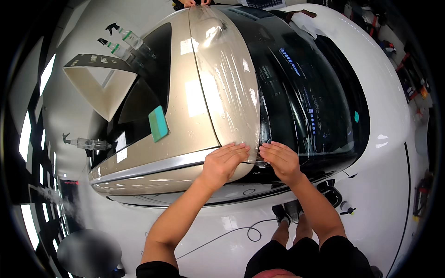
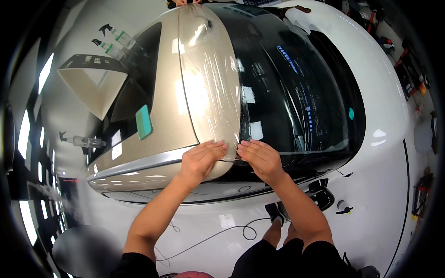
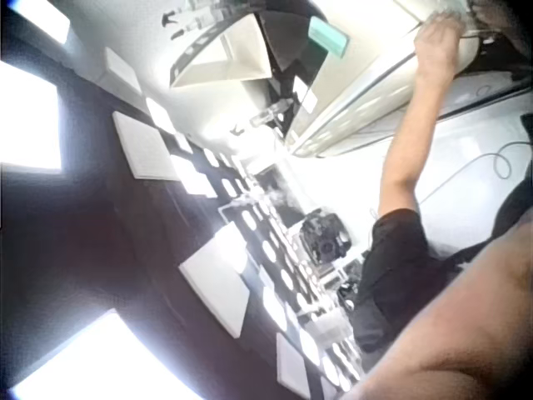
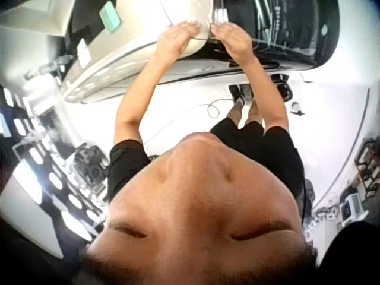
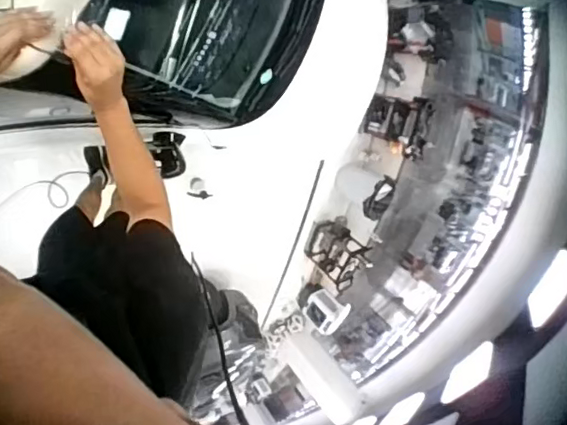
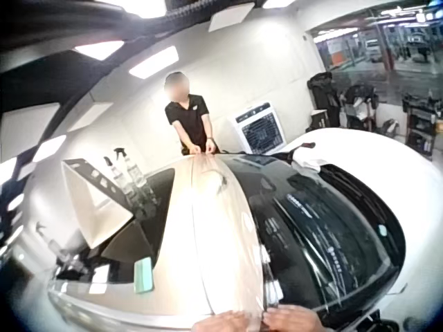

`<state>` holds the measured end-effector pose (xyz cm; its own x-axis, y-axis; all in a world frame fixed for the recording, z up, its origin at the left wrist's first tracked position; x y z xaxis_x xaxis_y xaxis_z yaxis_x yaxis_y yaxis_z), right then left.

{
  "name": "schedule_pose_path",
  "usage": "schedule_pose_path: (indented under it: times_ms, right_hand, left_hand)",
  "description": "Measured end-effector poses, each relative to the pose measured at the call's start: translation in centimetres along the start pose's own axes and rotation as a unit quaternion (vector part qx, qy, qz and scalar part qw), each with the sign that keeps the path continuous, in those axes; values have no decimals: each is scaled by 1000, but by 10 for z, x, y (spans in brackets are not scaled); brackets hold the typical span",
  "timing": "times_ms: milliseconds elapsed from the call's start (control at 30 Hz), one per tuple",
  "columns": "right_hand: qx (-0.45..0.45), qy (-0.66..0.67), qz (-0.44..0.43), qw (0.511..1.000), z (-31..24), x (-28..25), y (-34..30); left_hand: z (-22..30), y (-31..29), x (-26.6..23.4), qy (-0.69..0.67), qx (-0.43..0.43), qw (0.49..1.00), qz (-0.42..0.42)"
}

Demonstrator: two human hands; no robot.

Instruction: The person applies a protective film to the roof of a white car. They use a spray bottle to wet the surface and a squeegee to smooth the film, removing air bubbles and ensuring adhesion. A second person assists by holding the film in place.

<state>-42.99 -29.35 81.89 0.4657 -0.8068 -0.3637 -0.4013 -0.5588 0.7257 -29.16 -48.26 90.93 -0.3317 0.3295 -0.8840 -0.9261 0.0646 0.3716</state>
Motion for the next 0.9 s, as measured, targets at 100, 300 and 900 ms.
schedule_pose_path:
  times_ms: [100,300,900]
  right_hand:
    - [-2,12,-1,1000,-4,-5,-1]
    - [-14,0,-20,1000,-6,-8,-7]
    - [-36,-11,-22,999,-10,11,-13]
  left_hand:
    - [8,-2,-2,-2,-8,1000,-4]
    - [12,-2,-7,4,3,1000,-19]
    - [4,-19,-17,28,32,998,-56]
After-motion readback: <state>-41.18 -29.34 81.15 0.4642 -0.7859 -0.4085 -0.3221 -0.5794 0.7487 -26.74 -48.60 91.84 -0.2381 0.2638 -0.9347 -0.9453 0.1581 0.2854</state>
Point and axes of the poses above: each hand's wrist, its own y-axis towards the middle knuckle, its own x-axis out of the palm, z = x × y, the point moved 1 cm from there along y, towards the middle knuckle, and after that the axes turned 1 degree about -z, right-handed, at the moved point
